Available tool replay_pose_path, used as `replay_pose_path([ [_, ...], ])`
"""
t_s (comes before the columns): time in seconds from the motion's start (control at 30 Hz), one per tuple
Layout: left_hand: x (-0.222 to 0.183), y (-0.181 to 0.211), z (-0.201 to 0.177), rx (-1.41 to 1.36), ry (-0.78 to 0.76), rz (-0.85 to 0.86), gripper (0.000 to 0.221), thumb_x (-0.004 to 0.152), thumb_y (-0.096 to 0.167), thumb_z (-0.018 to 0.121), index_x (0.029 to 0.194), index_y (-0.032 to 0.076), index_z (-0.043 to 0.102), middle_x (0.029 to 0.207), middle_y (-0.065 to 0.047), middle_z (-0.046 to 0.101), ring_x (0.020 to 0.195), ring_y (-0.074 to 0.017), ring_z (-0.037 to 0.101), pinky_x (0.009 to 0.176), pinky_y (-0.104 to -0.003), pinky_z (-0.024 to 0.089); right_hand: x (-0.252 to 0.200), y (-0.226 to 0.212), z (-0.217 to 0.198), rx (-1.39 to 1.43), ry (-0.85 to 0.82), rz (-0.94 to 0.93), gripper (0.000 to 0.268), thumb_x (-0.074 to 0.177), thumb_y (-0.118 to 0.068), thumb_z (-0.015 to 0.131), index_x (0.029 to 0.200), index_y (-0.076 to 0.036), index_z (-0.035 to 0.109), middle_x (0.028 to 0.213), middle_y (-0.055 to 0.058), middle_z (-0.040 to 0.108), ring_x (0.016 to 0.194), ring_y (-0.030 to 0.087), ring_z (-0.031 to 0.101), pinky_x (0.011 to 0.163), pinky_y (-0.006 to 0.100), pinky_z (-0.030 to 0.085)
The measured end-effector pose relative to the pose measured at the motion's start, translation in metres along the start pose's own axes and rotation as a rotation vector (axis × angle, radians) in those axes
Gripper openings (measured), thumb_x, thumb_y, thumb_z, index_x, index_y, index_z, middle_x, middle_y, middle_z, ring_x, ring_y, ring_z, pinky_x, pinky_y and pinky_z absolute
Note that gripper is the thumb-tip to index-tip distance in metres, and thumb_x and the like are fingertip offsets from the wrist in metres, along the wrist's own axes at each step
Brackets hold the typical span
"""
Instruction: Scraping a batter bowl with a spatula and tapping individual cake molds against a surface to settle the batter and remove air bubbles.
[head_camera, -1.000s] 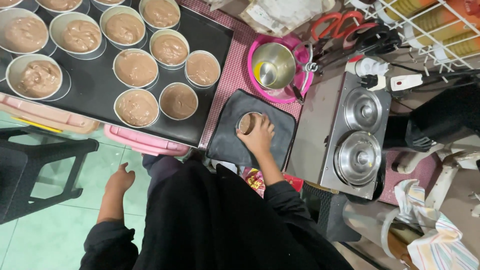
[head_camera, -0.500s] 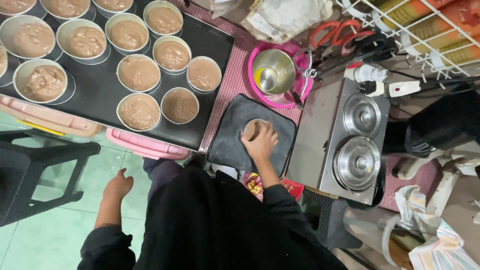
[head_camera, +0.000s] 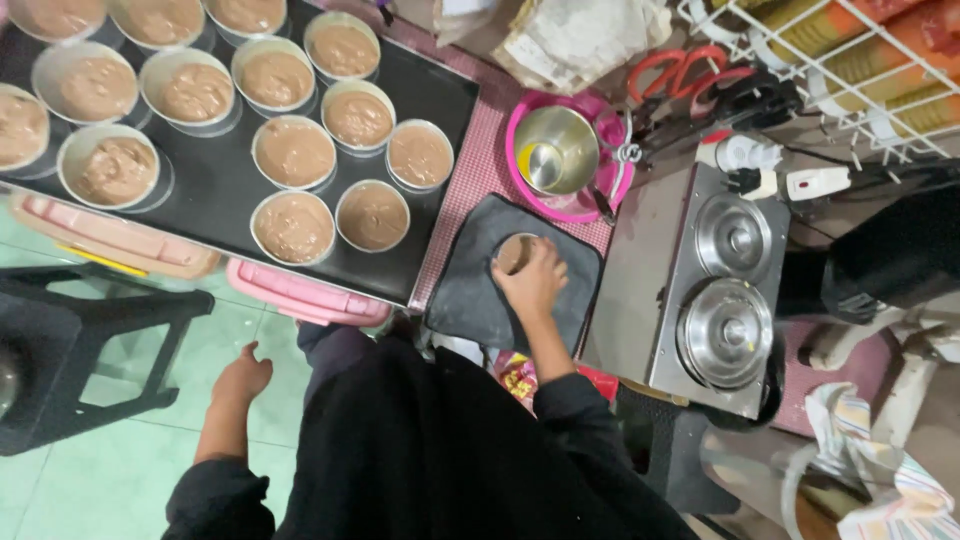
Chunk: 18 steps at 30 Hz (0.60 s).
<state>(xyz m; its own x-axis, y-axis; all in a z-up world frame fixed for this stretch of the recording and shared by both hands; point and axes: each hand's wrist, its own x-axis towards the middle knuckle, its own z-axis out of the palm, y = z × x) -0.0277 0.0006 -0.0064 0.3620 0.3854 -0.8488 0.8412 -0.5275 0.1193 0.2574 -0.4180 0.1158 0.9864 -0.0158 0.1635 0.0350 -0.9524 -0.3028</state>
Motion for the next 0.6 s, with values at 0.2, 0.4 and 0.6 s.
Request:
replay_pose_path([
  [0.2, 0.0, -0.006, 0.002, -0.024, 0.003, 0.016, 0.072, 0.096, 0.04, 0.045, 0.162, 0.015, 0.032, 0.137, -0.037, 0.062, 0.133, -0.0495, 0.055, 0.108, -0.056, 0.045, -0.001, -0.011, 0.002, 0.032, -0.074, 0.028, 0.087, 0.062, -0.055, 0.087, 0.132, -0.017, 0.053, 0.14, 0.018, 0.054, 0.11, 0.045, 0.058, 0.085, 0.058, 0.045],
  [0.4, -0.01, 0.002, -0.008, -0.02, 0.027, 0.021, 0.072, 0.095, 0.04, 0.046, 0.162, 0.016, 0.033, 0.135, -0.036, 0.064, 0.13, -0.0497, 0.056, 0.106, -0.057, 0.046, -0.009, -0.005, 0.028, -0.097, -0.103, -0.02, 0.085, 0.069, -0.068, 0.079, 0.133, -0.02, 0.05, 0.15, 0.018, 0.041, 0.118, 0.048, 0.05, 0.086, 0.06, 0.044],
  [0.6, -0.023, 0.012, -0.012, -0.07, 0.029, 0.024, 0.071, 0.096, 0.037, 0.044, 0.162, 0.015, 0.034, 0.135, -0.038, 0.063, 0.131, -0.0511, 0.055, 0.106, -0.058, 0.045, 0.043, 0.041, -0.06, 0.49, -0.429, 0.269, 0.081, 0.099, -0.057, 0.062, 0.158, -0.019, 0.022, 0.159, 0.034, 0.03, 0.145, 0.054, 0.032, 0.117, 0.064, 0.027],
])
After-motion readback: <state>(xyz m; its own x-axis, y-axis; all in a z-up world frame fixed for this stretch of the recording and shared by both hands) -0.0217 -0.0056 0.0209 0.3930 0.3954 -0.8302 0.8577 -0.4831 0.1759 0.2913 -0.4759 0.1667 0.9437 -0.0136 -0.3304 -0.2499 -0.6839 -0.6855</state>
